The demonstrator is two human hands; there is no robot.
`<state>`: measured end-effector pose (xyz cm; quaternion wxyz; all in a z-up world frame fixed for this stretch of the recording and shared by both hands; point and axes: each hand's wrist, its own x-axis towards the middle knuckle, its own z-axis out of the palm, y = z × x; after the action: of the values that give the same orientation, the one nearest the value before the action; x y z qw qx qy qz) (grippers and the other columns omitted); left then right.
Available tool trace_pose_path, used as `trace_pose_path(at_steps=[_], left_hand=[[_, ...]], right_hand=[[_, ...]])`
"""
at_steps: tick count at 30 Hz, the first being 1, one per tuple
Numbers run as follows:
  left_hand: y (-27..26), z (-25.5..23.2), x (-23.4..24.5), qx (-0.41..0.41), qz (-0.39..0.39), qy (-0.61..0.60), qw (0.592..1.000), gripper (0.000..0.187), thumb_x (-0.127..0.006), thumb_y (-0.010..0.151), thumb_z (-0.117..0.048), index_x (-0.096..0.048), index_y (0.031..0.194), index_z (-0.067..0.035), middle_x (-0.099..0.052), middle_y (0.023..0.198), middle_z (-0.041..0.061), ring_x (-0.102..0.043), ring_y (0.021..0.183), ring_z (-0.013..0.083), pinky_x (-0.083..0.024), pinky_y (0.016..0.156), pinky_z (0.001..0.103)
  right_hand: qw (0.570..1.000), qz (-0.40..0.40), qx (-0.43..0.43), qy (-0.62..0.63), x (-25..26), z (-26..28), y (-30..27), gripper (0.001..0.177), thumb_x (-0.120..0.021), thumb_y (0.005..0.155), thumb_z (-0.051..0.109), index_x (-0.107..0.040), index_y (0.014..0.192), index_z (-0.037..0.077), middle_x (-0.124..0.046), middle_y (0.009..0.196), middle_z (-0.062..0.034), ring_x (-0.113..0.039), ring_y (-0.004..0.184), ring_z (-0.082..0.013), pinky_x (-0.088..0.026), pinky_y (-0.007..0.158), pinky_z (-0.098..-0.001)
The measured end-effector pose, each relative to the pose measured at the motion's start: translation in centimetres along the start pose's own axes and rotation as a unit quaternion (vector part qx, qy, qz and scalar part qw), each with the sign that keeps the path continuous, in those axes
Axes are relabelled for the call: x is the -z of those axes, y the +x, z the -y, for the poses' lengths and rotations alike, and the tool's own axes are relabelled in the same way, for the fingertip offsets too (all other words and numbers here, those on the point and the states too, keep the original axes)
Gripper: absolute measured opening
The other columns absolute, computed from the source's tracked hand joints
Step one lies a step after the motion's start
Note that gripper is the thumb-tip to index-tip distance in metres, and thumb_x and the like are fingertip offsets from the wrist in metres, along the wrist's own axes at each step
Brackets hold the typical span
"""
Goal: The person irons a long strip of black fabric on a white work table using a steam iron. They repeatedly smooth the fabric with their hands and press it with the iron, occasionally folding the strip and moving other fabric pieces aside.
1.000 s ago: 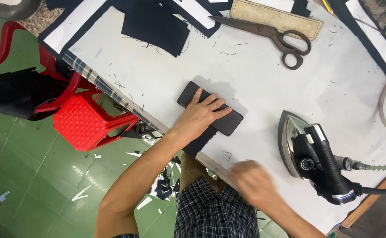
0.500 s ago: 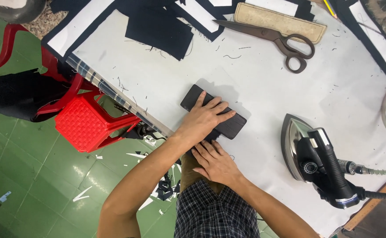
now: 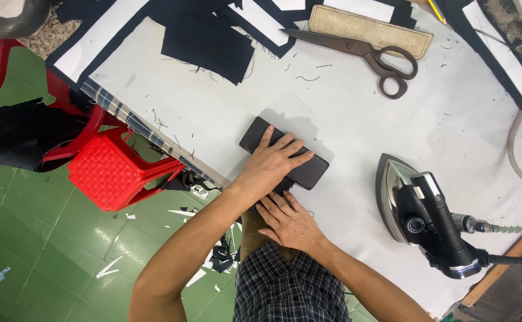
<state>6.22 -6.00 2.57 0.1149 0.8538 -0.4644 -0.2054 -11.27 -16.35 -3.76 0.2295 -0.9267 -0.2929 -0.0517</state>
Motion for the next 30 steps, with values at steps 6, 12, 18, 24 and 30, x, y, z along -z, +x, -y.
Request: trace_pose_path(at_steps=[6,12,18,24,30], left_hand=[[-0.1,0.0,0.0,-0.004,-0.01,0.002,1.0,0.056,-0.064,0.092,-0.002,-0.059,0.143,-0.023,-0.056,0.144,0.01,-0.043,0.143,0.0325,-0.015,0.118,0.073],[-0.1,-0.1,0.4,-0.009,-0.006,0.006,1.0,0.057,-0.064,0.092,-0.001,-0.058,0.144,-0.022,-0.055,0.145,0.011,-0.042,0.143,0.0328,-0.016,0.118,0.073],[-0.4,2.5,6.2,0.034,0.072,0.09,0.993,0.095,-0.079,0.074,0.005,-0.043,0.154,-0.032,-0.047,0.157,0.006,-0.036,0.148,0.0316,-0.014,0.121,0.068],[-1.9,9.6,4.6,0.09,-0.278,0.271,0.917,0.044,-0.073,0.092,-0.003,-0.07,0.135,-0.014,-0.068,0.136,0.015,-0.057,0.131,0.0405,-0.029,0.115,0.065],[-1.9,2.6,-5.5,0.039,-0.254,0.037,0.966,0.042,-0.082,0.083,-0.026,-0.068,0.119,-0.007,-0.066,0.104,0.012,-0.066,0.102,0.0328,-0.051,0.092,0.05]], right_hand=[[1.0,-0.008,-0.002,-0.002,-0.3,0.0,-0.1,0.061,-0.047,0.101,0.054,-0.05,0.147,0.014,-0.049,0.15,-0.011,-0.042,0.14,-0.0303,-0.032,0.114,-0.0517],[1.0,-0.014,-0.002,0.009,0.0,0.0,0.1,0.061,-0.048,0.101,0.054,-0.051,0.146,0.014,-0.049,0.15,-0.0111,-0.043,0.14,-0.0303,-0.032,0.113,-0.0524],[1.0,-0.018,-0.024,0.002,-0.4,0.4,0.0,0.058,-0.049,0.099,0.054,-0.054,0.143,0.016,-0.052,0.149,-0.0088,-0.047,0.138,-0.0291,-0.031,0.114,-0.0538],[0.999,-0.039,0.0,0.007,0.0,0.0,0.3,0.058,-0.049,0.101,0.052,-0.054,0.144,0.013,-0.05,0.15,-0.0119,-0.046,0.137,-0.0311,-0.031,0.114,-0.0534],[0.999,-0.036,0.0,0.001,0.2,0.0,0.3,0.055,-0.049,0.102,0.052,-0.055,0.141,0.013,-0.052,0.147,-0.0119,-0.046,0.137,-0.031,-0.032,0.113,-0.0535]])
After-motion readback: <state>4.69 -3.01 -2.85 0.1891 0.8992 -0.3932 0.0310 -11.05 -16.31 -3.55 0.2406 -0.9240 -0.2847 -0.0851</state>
